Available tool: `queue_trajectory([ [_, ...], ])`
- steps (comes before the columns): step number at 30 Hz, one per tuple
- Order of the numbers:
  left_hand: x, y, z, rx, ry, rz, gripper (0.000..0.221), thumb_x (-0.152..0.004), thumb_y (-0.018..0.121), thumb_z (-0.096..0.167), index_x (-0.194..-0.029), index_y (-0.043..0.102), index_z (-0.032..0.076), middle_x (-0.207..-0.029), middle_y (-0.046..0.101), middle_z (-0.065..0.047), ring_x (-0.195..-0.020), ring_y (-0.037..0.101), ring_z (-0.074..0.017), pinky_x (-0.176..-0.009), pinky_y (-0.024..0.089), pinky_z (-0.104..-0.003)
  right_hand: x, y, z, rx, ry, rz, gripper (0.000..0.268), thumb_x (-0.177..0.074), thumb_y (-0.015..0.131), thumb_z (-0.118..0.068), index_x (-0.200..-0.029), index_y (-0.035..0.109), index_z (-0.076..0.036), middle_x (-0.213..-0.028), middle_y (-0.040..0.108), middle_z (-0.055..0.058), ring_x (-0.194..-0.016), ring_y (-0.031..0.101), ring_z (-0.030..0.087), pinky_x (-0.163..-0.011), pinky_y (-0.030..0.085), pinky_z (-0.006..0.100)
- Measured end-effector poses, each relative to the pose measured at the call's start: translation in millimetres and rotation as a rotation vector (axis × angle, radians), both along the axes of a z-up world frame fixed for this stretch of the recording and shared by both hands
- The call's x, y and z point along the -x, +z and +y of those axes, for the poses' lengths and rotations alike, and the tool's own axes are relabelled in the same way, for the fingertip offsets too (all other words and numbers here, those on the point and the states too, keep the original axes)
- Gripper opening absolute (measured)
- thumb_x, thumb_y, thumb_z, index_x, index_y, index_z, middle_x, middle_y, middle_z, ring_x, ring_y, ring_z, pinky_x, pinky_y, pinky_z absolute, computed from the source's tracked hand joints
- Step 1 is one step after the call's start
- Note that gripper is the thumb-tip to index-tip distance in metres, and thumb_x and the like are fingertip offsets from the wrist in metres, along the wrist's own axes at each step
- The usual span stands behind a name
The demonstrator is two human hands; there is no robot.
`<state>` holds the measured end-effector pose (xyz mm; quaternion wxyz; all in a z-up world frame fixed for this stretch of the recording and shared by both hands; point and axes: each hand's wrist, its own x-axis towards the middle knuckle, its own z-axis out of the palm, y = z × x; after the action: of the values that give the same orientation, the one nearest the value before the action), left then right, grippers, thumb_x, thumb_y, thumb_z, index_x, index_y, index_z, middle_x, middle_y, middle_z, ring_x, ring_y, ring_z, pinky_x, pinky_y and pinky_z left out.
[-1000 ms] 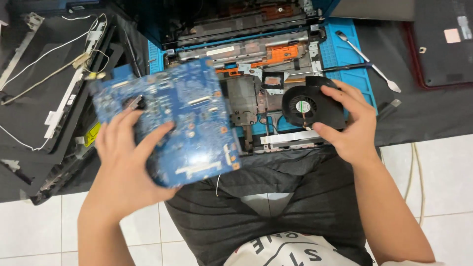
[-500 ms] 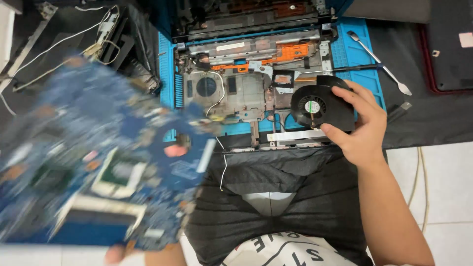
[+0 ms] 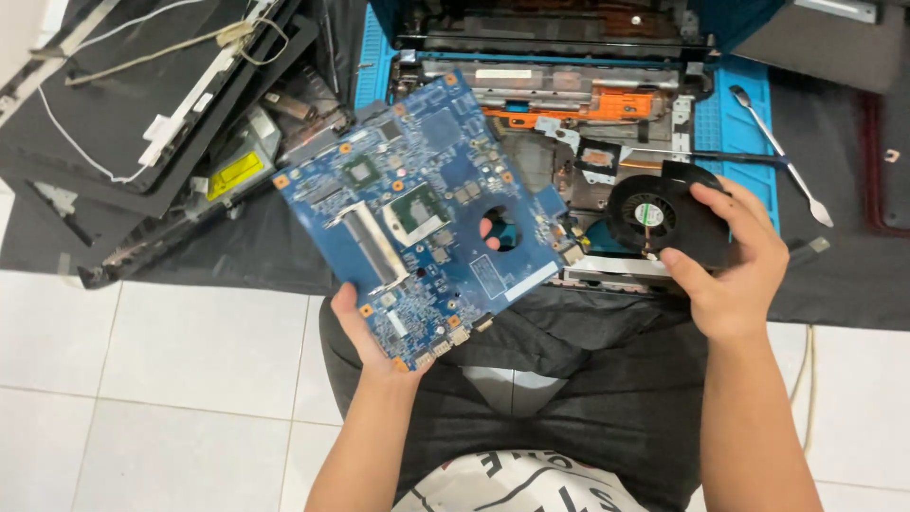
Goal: The person works on a disassembled laptop resting on their lap. They lift the motherboard out of the chassis, disconnect a small board and cable connectors by hand, unscrew components with a screwdriver, and detach the cooling fan and heatsink assembly from the motherboard.
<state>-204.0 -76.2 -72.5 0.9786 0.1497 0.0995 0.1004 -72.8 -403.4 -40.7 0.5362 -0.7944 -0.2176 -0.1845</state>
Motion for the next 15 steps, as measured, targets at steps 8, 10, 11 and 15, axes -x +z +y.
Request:
queue_trajectory([
  [8, -5.8, -5.2, 21.2, -0.008, -0.098, 0.116, 0.057, -0.096, 0.056, 0.045, -0.133, 0.064, 0.003, -0.125, 0.069, -0.017, -0.109, 0.068, -0.0313, -0.094, 0.055, -0.046, 0.4, -3.8, -2.5, 0.026, -0.021, -0.015, 0.061, -0.087, 0.087, -0.030, -0.133, 0.067, 0.004, -0.140, 0.062, 0.015, -0.131, 0.060, 0.022, -0.118, 0.045, 0.031],
  [10, -9.3, 0.7, 21.6, -0.074, -0.117, 0.220, 0.055, -0.094, 0.057, 0.042, -0.130, 0.064, 0.001, -0.120, 0.071, -0.020, -0.102, 0.069, -0.0310, -0.088, 0.057, -0.046, -0.1, -0.2, -0.3, -0.088, 0.009, 0.028, 0.061, -0.088, 0.087, -0.031, -0.132, 0.066, 0.005, -0.141, 0.061, 0.014, -0.132, 0.059, 0.022, -0.117, 0.045, 0.031],
  [11, -11.2, 2.7, 24.2, -0.073, -0.121, 0.214, 0.055, -0.094, 0.057, 0.042, -0.130, 0.064, 0.001, -0.120, 0.071, -0.020, -0.102, 0.069, -0.0310, -0.088, 0.057, -0.046, -0.3, -0.5, -1.0, -0.085, 0.005, 0.022, 0.061, -0.088, 0.087, -0.031, -0.132, 0.066, 0.005, -0.141, 0.061, 0.014, -0.132, 0.059, 0.022, -0.117, 0.045, 0.031],
  [15, -9.5, 4.6, 35.1, -0.297, -0.130, 0.278, 0.041, -0.096, 0.060, 0.028, -0.120, 0.068, -0.004, -0.105, 0.075, -0.017, -0.088, 0.073, -0.0255, -0.078, 0.059, -0.040, 2.3, -0.8, -5.9, -0.140, -0.005, 0.049, 0.062, -0.088, 0.087, -0.032, -0.132, 0.066, 0.006, -0.141, 0.061, 0.014, -0.132, 0.059, 0.021, -0.118, 0.045, 0.031],
])
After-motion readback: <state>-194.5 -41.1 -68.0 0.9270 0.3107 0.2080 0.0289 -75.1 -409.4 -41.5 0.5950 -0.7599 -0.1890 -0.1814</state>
